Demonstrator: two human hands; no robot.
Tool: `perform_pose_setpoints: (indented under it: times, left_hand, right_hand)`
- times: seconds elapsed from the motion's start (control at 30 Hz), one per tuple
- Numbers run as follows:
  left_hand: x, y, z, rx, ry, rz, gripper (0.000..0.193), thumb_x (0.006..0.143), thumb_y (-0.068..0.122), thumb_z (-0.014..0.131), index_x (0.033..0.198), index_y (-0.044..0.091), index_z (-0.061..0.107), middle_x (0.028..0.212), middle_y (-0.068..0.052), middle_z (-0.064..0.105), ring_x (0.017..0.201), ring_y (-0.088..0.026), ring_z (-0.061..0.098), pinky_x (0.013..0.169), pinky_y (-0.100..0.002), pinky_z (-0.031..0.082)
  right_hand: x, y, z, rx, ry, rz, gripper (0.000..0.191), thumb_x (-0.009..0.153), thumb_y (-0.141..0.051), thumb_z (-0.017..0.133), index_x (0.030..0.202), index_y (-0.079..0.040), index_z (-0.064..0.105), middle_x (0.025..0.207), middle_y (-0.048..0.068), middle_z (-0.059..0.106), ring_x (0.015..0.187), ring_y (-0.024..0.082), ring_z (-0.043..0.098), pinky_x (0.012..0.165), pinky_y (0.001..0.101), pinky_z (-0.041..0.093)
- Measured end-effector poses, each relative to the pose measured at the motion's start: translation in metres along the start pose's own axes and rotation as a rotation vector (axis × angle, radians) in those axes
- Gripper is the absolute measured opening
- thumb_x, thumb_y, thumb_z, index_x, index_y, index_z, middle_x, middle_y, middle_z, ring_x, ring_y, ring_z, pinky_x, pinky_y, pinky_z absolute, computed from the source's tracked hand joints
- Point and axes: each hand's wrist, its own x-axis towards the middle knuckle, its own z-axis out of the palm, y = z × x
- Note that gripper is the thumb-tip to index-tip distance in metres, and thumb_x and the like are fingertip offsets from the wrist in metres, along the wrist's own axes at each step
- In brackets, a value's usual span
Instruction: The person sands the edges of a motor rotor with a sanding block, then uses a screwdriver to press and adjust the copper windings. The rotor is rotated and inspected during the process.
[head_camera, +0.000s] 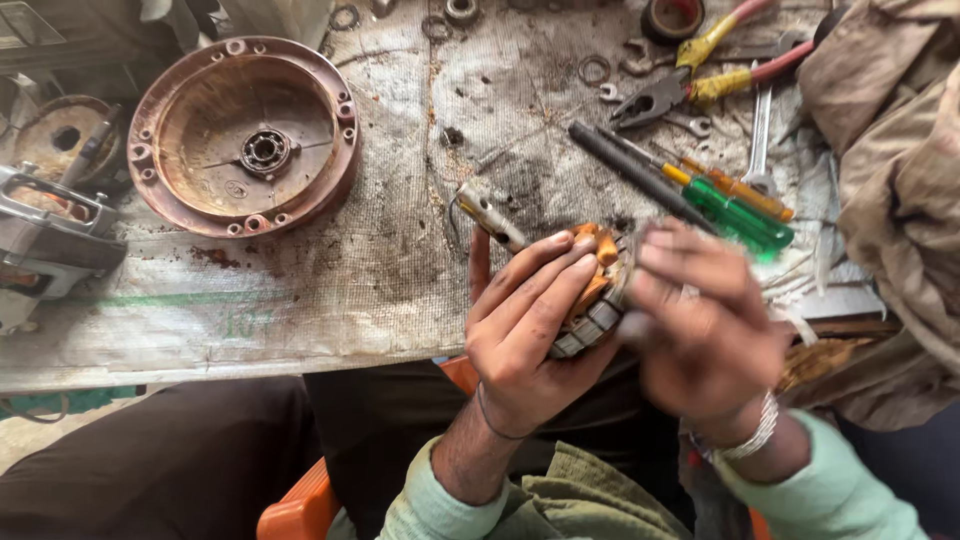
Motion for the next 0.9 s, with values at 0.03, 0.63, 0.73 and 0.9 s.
perform_pose_setpoints:
  times: [0.03,0.63,0.73,0.9]
  left_hand:
    - [0.0,0.0,0.0,-0.006,0.016,-0.019,0.034,0.097,0.026,0.075,0.123,0.004,0.07,0.126,-0.01,0.076,0.126,-0.028,0.072,0.134,-0.049,0.028]
    - [0.004,0.003,-0.002,-0.035,-0.001,-0.079,0.042,0.085,0.019,0.082,0.121,0.002,0.071,0.125,-0.011,0.076,0.123,-0.028,0.073,0.123,-0.042,0.042]
    - [0.006,0.003,-0.004,-0.059,-0.003,-0.085,0.044,0.079,0.014,0.085,0.118,0.0,0.07,0.122,-0.014,0.075,0.122,-0.032,0.073,0.118,-0.041,0.047]
    - [0.006,0.003,-0.004,-0.044,0.009,-0.066,0.048,0.079,0.015,0.086,0.123,0.003,0.069,0.126,-0.011,0.074,0.126,-0.029,0.071,0.125,-0.044,0.037]
  right_hand:
    - [0.002,-0.003,-0.001,-0.006,-0.049,-0.097,0.026,0.084,-0.016,0.082,0.106,-0.007,0.072,0.116,0.012,0.067,0.116,0.035,0.066,0.106,0.0533,0.055]
    - [0.014,-0.008,-0.004,0.007,-0.111,-0.129,0.02,0.088,-0.016,0.082,0.104,-0.01,0.073,0.113,0.011,0.068,0.115,0.033,0.067,0.104,0.0531,0.058]
    - [0.02,-0.011,-0.003,0.027,-0.061,-0.031,0.02,0.087,-0.013,0.079,0.105,-0.007,0.072,0.111,0.012,0.069,0.113,0.033,0.069,0.102,0.0489,0.059]
    - [0.003,0.0,-0.005,0.044,-0.023,-0.073,0.026,0.082,-0.014,0.079,0.105,-0.005,0.073,0.11,0.014,0.069,0.111,0.034,0.069,0.101,0.0495,0.062]
